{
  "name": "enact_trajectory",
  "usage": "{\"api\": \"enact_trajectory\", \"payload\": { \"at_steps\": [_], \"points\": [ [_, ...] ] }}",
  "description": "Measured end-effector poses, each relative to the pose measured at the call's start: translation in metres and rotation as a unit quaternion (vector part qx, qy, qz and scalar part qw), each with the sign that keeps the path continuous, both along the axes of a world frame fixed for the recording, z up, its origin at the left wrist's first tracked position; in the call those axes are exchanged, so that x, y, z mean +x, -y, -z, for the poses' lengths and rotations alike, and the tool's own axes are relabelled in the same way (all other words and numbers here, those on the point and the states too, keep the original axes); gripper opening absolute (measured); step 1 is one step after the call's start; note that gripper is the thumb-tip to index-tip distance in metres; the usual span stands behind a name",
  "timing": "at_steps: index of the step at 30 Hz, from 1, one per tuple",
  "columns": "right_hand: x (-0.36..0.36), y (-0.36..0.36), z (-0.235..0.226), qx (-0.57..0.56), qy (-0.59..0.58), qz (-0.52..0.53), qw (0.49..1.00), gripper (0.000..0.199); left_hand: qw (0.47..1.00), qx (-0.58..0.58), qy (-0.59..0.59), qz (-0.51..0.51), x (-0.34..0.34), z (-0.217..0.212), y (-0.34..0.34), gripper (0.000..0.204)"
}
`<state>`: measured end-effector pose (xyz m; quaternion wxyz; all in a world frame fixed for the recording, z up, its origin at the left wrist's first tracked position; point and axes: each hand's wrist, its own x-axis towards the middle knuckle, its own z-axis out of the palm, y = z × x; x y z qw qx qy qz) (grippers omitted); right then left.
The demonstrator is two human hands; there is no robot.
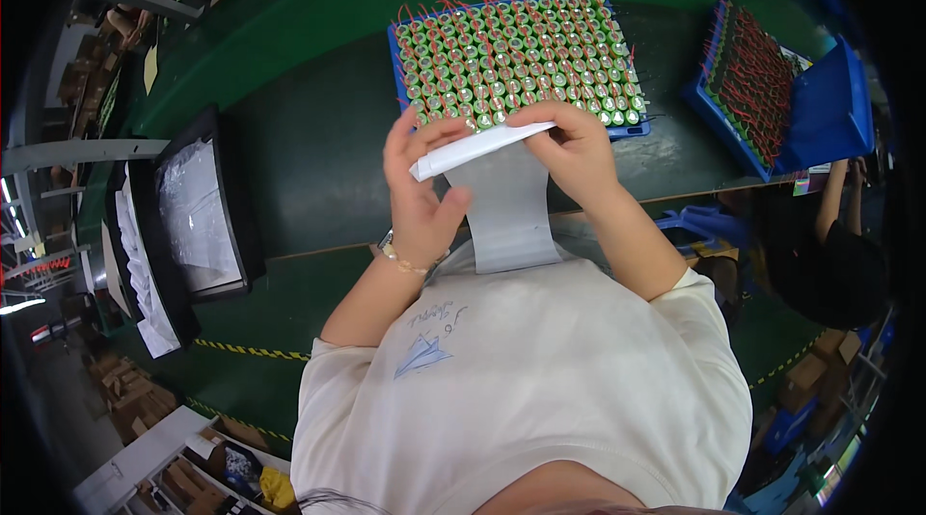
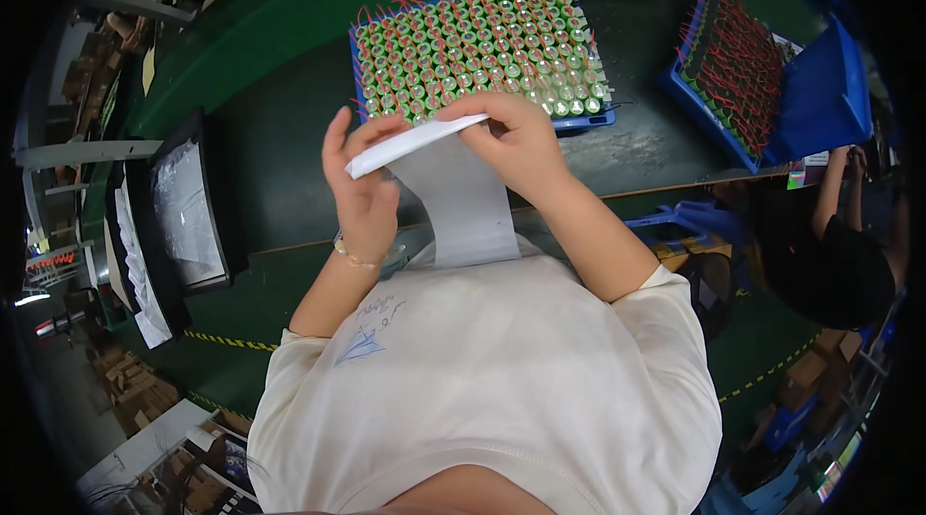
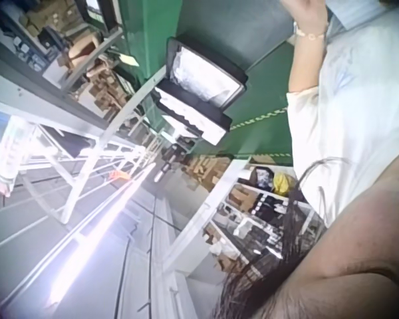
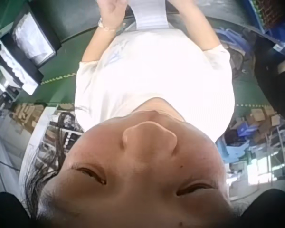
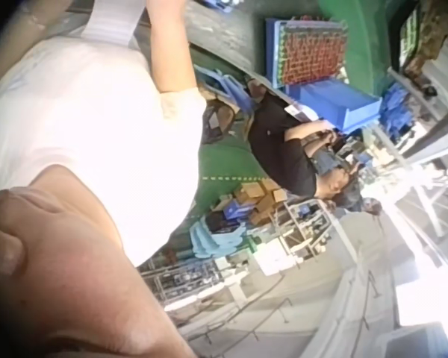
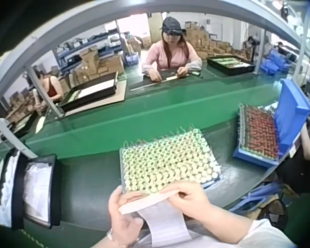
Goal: The person peels circular black stickers from a backing sheet and attaches them one by one onto battery cells arranged in a tray by hand.
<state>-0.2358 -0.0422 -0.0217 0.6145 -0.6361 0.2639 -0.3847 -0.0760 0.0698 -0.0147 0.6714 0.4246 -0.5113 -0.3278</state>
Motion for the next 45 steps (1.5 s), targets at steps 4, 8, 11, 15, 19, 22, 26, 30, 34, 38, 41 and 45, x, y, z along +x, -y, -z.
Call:
{"api": "enact_trajectory", "payload": {
  "at_steps": [4,8,11,15,19,22,26,30,34,38,41,45],
  "points": [
    [-0.001,-0.002,-0.008,0.01,-0.048,-0.011,0.999,0.018,0.989,0.018,0.112,-0.097,0.002,0.005,0.005,0.07],
    [-0.001,-0.002,-0.005,-0.17,-0.069,0.011,0.983,0.025,0.978,0.085,0.162,-0.095,0.003,0.003,0.003,0.058],
    [-0.004,-0.002,-0.008,-0.232,-0.085,0.008,0.969,0.027,0.969,0.086,0.19,-0.128,0.009,0.003,0.0,0.047],
    [-0.009,0.005,-0.008,-0.244,-0.022,-0.047,0.968,0.022,0.95,0.064,0.27,-0.144,0.012,-0.01,0.0,0.03],
    [-0.01,0.007,-0.016,-0.297,-0.062,-0.03,0.952,0.018,0.955,0.014,0.284,-0.09,0.017,-0.017,0.001,0.019],
    [-0.012,0.008,-0.023,-0.314,-0.073,-0.023,0.946,0.02,0.952,-0.011,0.303,-0.045,0.02,-0.023,0.001,0.017],
    [-0.013,0.008,-0.028,-0.297,-0.043,-0.025,0.954,0.022,0.934,-0.045,0.355,-0.017,0.021,-0.025,0.001,0.018],
    [-0.016,0.008,-0.033,-0.347,-0.095,-0.035,0.932,0.025,0.92,-0.06,0.387,-0.018,0.021,-0.031,-0.001,0.019],
    [-0.014,0.008,-0.03,-0.365,-0.079,-0.055,0.926,0.03,0.945,-0.014,0.324,-0.028,0.015,-0.034,-0.005,0.019],
    [-0.009,0.003,-0.031,-0.351,-0.057,-0.009,0.935,0.03,0.956,-0.009,0.289,-0.055,0.021,-0.022,-0.006,0.021],
    [-0.009,0.003,-0.032,-0.379,-0.065,-0.008,0.923,0.028,0.991,0.085,0.079,-0.065,0.008,-0.016,-0.009,0.035],
    [-0.007,0.003,-0.032,-0.391,-0.062,-0.004,0.918,0.029,0.987,0.148,-0.045,-0.046,0.012,-0.02,-0.007,0.03]
  ]
}}
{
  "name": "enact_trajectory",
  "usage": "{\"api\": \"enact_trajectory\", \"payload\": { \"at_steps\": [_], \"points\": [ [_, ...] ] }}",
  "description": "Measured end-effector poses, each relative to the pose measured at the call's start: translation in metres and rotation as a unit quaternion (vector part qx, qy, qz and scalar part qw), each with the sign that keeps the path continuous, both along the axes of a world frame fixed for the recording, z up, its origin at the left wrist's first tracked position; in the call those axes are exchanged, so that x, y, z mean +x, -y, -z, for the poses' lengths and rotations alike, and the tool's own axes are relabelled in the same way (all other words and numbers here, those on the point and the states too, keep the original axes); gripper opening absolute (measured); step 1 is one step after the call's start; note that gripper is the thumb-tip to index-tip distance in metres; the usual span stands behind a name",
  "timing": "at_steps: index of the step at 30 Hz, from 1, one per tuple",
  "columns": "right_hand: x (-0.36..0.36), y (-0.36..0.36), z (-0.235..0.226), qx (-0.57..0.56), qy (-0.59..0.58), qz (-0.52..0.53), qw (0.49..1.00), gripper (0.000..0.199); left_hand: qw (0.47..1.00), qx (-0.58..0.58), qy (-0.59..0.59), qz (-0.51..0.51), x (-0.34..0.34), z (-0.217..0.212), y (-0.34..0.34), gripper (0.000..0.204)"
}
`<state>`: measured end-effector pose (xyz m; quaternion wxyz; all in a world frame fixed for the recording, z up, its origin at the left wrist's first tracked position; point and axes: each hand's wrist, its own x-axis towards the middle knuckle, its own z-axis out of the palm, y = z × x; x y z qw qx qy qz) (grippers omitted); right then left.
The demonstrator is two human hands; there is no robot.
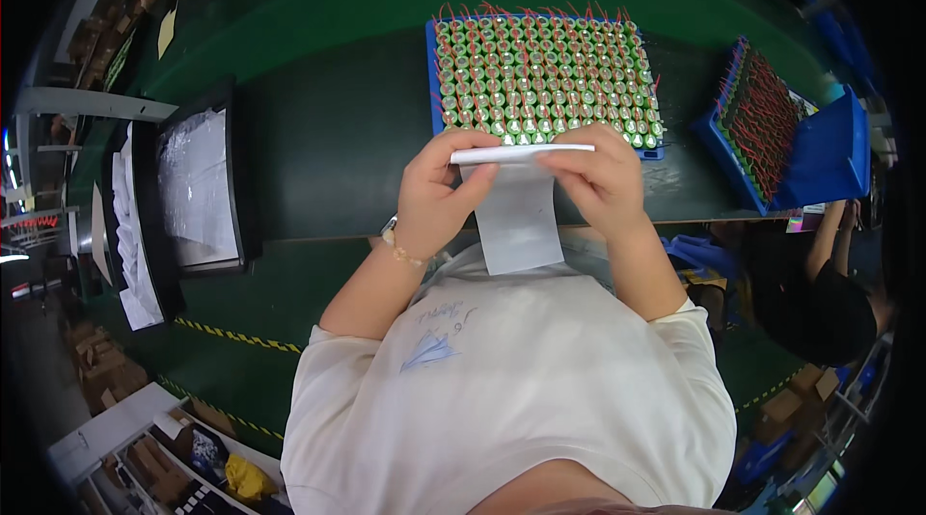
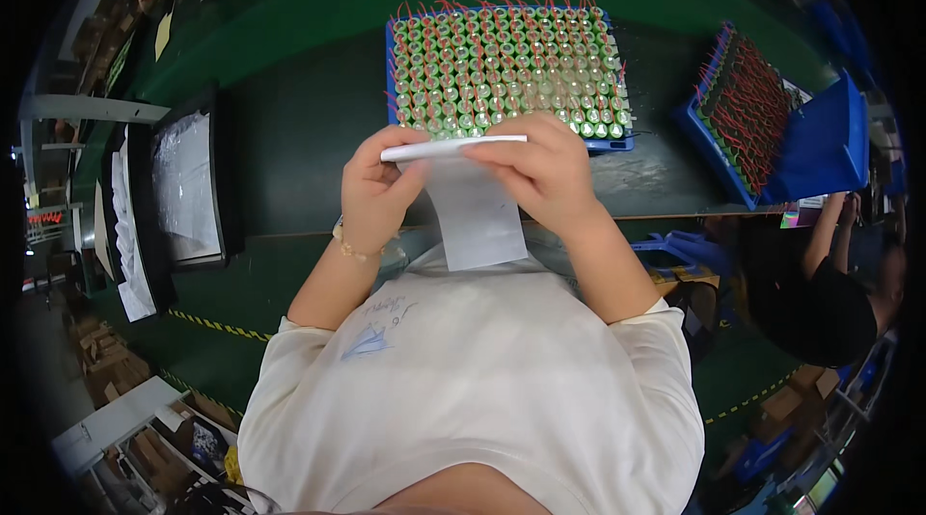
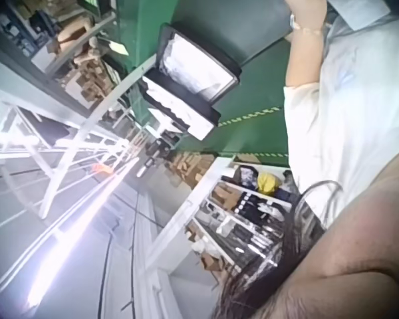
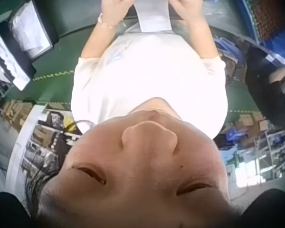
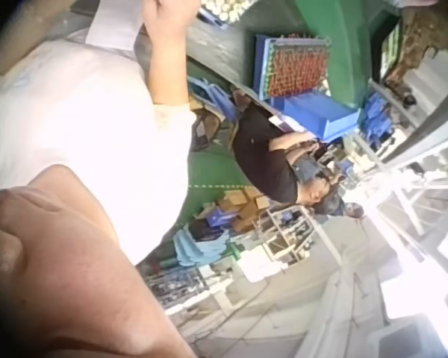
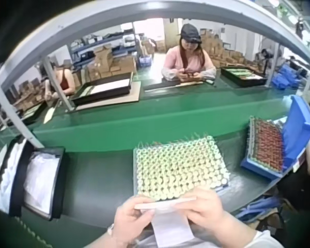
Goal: The person peels circular black stickers from a backing sheet and attaches them one by one onto battery cells arranged in a tray by hand.
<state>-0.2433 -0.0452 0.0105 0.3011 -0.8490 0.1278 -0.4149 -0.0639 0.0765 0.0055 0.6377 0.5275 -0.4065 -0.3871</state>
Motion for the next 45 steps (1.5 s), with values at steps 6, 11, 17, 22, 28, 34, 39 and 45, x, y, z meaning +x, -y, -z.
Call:
{"api": "enact_trajectory", "payload": {
  "at_steps": [6,11,17,22,28,34,39,45],
  "points": [
    [0.0,-0.002,-0.005,-0.026,-0.007,0.008,1.0,0.029,0.979,-0.097,0.178,0.026,0.01,0.006,-0.001,0.025],
    [-0.002,-0.004,0.002,-0.008,0.025,0.029,0.999,0.028,0.995,-0.05,-0.075,0.03,-0.008,0.001,-0.007,0.029],
    [-0.003,0.0,0.008,-0.044,0.018,0.035,0.998,0.029,0.993,0.08,-0.069,0.06,-0.003,0.0,-0.004,0.03],
    [-0.006,-0.016,0.007,-0.056,0.009,0.115,0.992,0.026,0.955,-0.065,0.281,-0.071,0.006,0.002,-0.005,0.028],
    [-0.001,-0.035,0.006,0.357,0.029,-0.11,0.927,0.065,0.944,-0.03,0.322,-0.066,-0.016,-0.008,-0.006,0.033],
    [0.01,-0.042,0.001,0.409,0.107,-0.091,0.902,0.055,0.905,-0.092,0.408,-0.076,-0.026,-0.007,-0.001,0.029],
    [0.016,-0.053,0.011,0.473,0.199,-0.125,0.849,0.049,0.86,-0.156,0.483,-0.052,-0.024,-0.004,0.0,0.025],
    [0.023,-0.054,0.012,0.605,0.316,-0.126,0.719,0.04,0.849,-0.164,0.5,-0.05,-0.028,-0.008,0.005,0.025]
  ]
}}
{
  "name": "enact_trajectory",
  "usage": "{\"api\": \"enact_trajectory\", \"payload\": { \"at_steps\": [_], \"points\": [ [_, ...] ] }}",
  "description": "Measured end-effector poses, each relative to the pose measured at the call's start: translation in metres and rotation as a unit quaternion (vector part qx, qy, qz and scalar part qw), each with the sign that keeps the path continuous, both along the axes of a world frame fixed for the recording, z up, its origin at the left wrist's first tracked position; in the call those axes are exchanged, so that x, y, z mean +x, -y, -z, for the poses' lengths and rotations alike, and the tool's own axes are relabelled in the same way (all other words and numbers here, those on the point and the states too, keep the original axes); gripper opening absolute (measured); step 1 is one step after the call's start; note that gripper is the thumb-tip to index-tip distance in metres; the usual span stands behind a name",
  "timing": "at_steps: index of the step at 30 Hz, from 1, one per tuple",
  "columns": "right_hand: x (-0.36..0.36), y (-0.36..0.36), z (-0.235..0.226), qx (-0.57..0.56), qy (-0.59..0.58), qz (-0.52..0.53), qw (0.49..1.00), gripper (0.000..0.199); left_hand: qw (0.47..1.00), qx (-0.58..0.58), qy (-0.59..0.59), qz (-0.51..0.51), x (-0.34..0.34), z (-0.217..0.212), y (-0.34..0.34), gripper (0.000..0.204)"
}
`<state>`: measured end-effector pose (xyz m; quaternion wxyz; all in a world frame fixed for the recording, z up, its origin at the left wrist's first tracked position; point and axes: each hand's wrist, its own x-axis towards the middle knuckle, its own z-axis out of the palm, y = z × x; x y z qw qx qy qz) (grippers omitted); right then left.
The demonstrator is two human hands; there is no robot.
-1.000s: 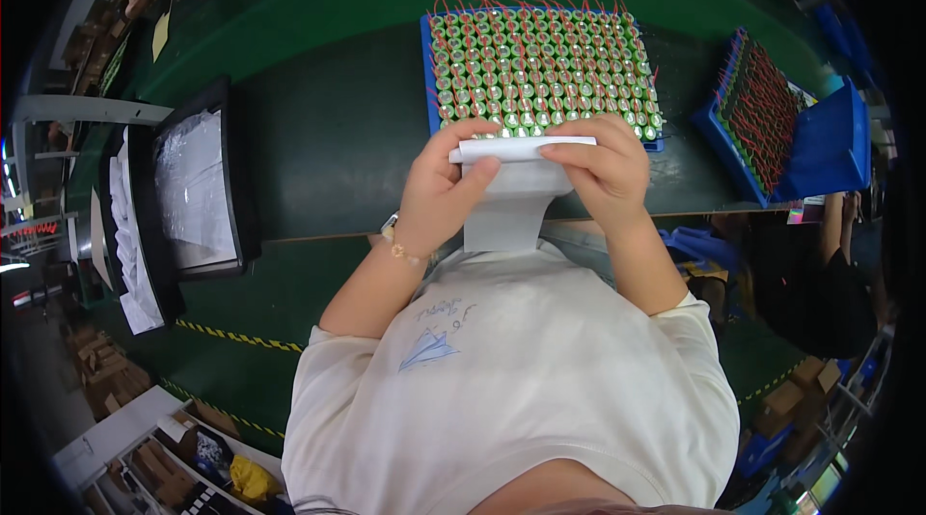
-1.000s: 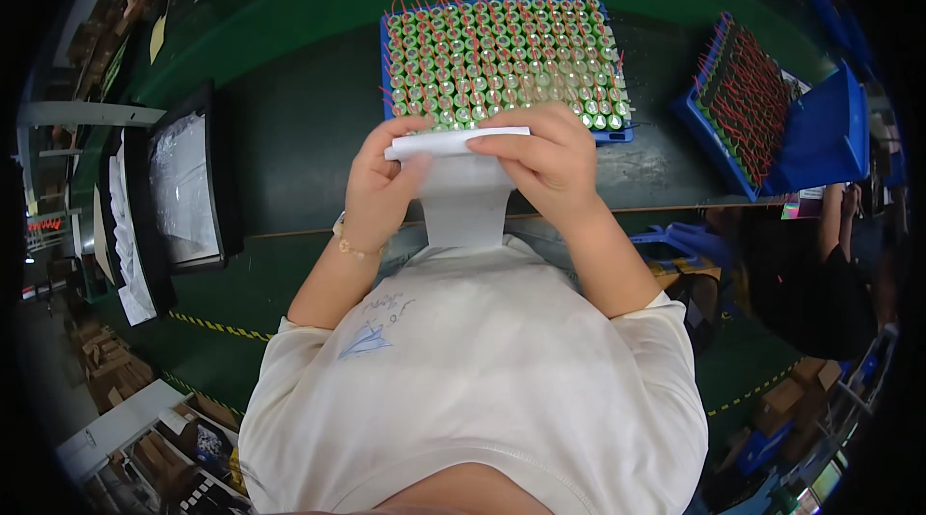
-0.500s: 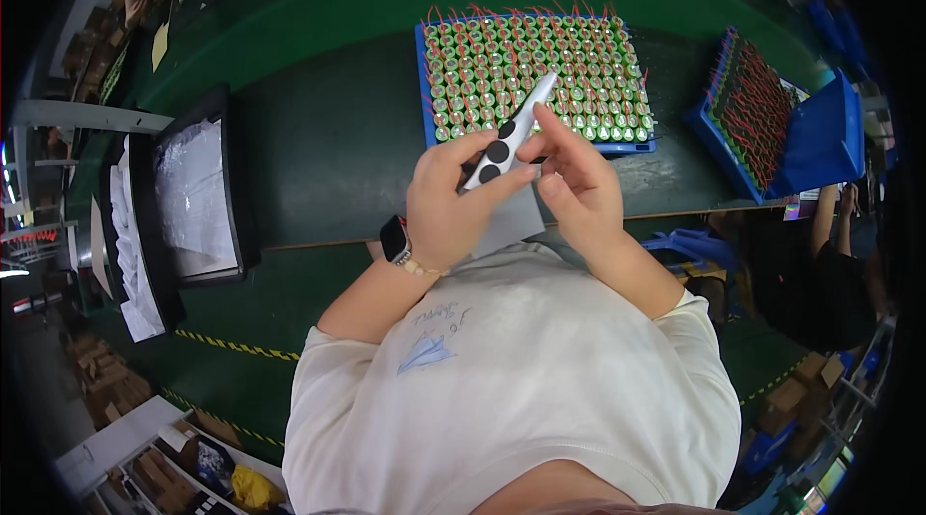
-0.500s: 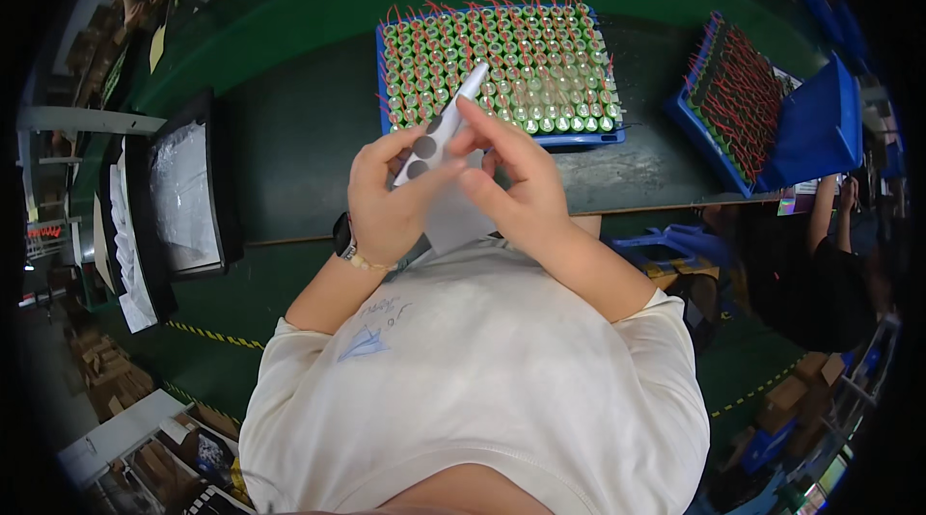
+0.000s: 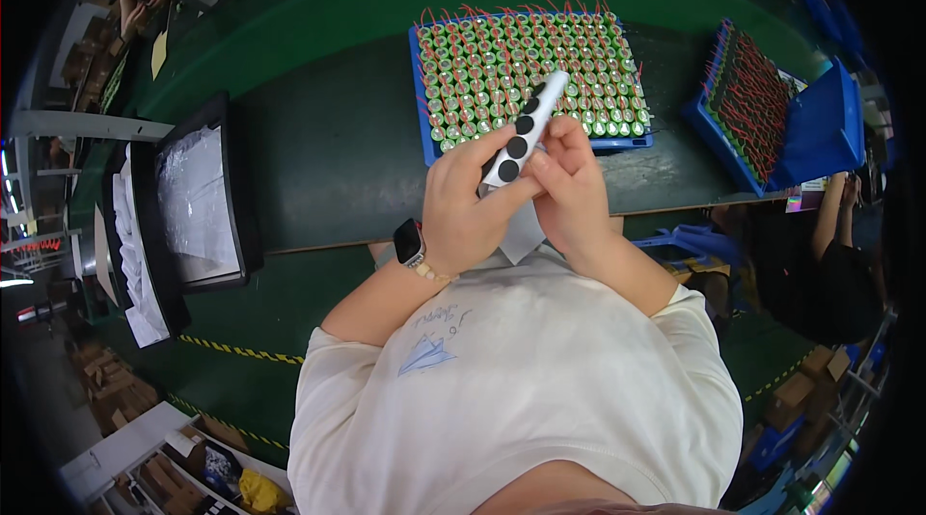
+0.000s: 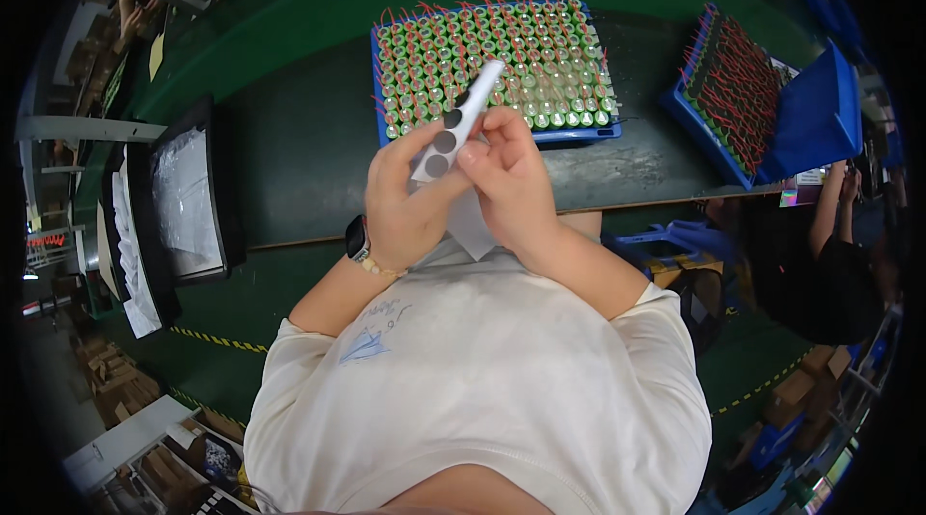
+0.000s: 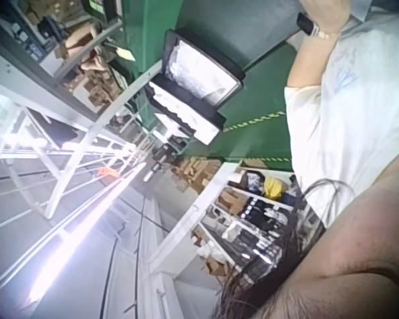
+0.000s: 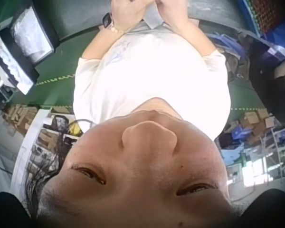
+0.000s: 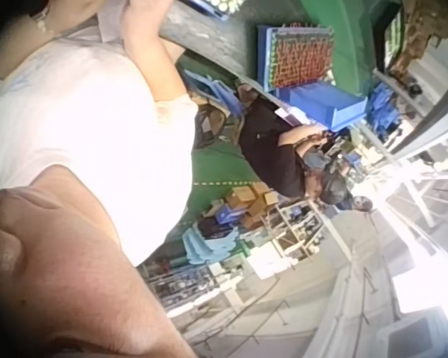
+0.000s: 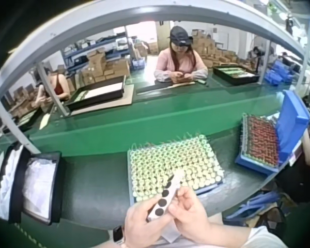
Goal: The person peels circular black stickers from a backing sheet and attaches them one by one onto battery cells arranged in a tray by hand.
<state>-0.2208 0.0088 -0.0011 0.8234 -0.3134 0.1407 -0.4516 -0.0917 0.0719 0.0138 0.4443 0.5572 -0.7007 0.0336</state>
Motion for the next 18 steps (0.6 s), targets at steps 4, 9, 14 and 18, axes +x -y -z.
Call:
{"api": "enact_trajectory", "payload": {
  "at_steps": [4,9,14,18],
  "points": [
    [-0.003,0.005,0.002,0.043,-0.038,-0.019,0.998,0.036,0.999,0.027,0.026,0.009,0.0,0.003,-0.002,0.027],
    [-0.004,0.006,0.003,0.045,-0.084,0.027,0.995,0.037,0.997,0.062,0.028,0.026,0.001,0.009,-0.013,0.045],
    [-0.012,0.008,0.018,-0.017,-0.137,0.013,0.99,0.036,0.943,0.112,-0.292,0.111,0.004,0.019,-0.014,0.066],
    [-0.027,0.012,0.011,-0.045,-0.198,-0.128,0.971,0.034,0.926,0.136,-0.334,0.112,0.036,0.018,0.0,0.069]
  ]
}}
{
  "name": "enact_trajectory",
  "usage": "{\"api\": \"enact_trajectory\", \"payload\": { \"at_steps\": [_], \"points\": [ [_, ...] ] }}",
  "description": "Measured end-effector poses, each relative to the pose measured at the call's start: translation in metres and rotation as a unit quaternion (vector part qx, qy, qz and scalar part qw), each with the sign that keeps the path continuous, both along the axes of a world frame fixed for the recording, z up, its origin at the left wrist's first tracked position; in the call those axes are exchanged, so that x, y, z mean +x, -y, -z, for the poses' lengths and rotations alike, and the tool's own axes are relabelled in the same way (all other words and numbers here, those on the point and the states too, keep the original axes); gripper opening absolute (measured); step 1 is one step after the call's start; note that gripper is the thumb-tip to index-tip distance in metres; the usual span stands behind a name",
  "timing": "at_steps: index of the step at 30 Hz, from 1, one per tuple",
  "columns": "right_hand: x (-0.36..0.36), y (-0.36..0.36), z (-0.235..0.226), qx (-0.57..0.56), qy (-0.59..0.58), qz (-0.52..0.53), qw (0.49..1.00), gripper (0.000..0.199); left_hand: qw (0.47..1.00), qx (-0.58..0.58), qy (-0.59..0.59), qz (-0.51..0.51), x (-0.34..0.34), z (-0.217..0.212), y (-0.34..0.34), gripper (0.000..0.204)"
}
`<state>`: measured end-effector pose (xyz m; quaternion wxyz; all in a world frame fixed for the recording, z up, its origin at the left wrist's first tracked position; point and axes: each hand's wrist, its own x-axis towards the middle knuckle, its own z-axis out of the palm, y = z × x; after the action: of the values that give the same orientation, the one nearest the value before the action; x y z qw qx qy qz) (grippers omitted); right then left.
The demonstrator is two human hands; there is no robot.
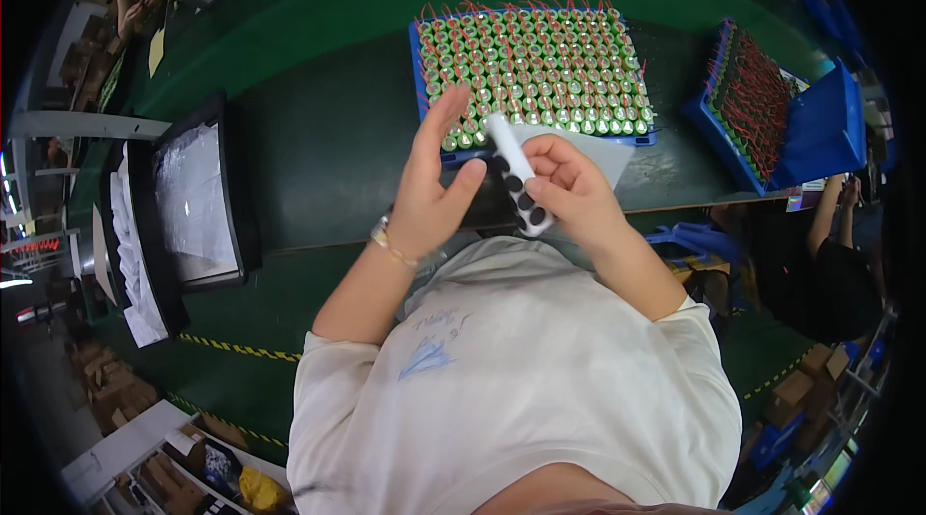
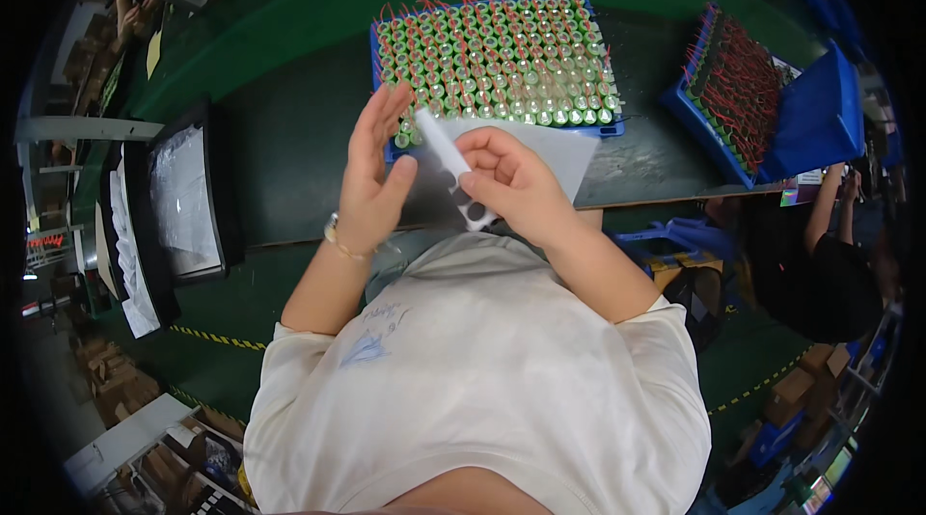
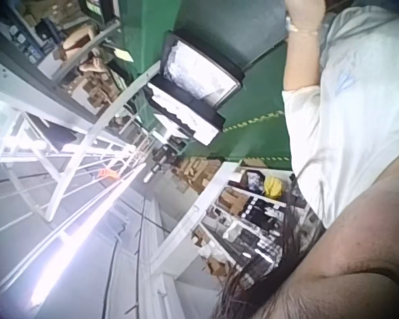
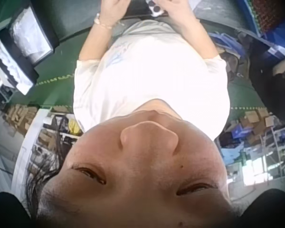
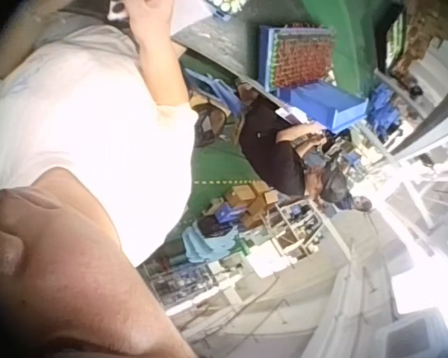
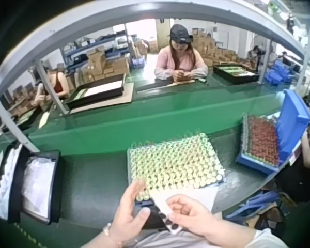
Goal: The person peels circular black stickers from a backing sheet and attaches them one by one onto battery cells arranged in a tray by hand.
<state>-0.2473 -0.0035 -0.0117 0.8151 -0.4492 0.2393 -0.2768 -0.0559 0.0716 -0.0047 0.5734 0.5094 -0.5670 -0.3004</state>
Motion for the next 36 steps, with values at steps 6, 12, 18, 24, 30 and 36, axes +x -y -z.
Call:
{"api": "enact_trajectory", "payload": {
  "at_steps": [6,12,18,24,30,36],
  "points": [
    [-0.005,0.01,-0.014,-0.042,0.031,-0.103,0.993,0.034,0.944,0.184,-0.245,0.123,0.0,-0.024,-0.005,0.052],
    [-0.005,0.019,-0.024,-0.048,-0.043,-0.14,0.988,0.03,0.932,0.157,-0.308,0.111,-0.005,-0.021,-0.011,0.041],
    [-0.011,0.016,-0.04,-0.176,-0.086,-0.088,0.977,0.038,0.948,0.199,-0.248,-0.007,-0.003,-0.023,-0.014,0.026],
    [-0.011,0.014,-0.034,-0.438,-0.267,0.004,0.858,0.031,0.938,0.257,-0.233,-0.025,0.003,-0.021,-0.016,0.017],
    [-0.009,0.015,-0.029,-0.439,-0.273,0.008,0.856,0.022,0.939,0.289,-0.181,-0.04,0.005,-0.022,-0.02,0.015],
    [-0.006,0.02,-0.018,-0.299,-0.251,-0.026,0.92,0.018,0.947,0.205,-0.247,-0.019,-0.001,-0.018,-0.019,0.015]
  ]
}}
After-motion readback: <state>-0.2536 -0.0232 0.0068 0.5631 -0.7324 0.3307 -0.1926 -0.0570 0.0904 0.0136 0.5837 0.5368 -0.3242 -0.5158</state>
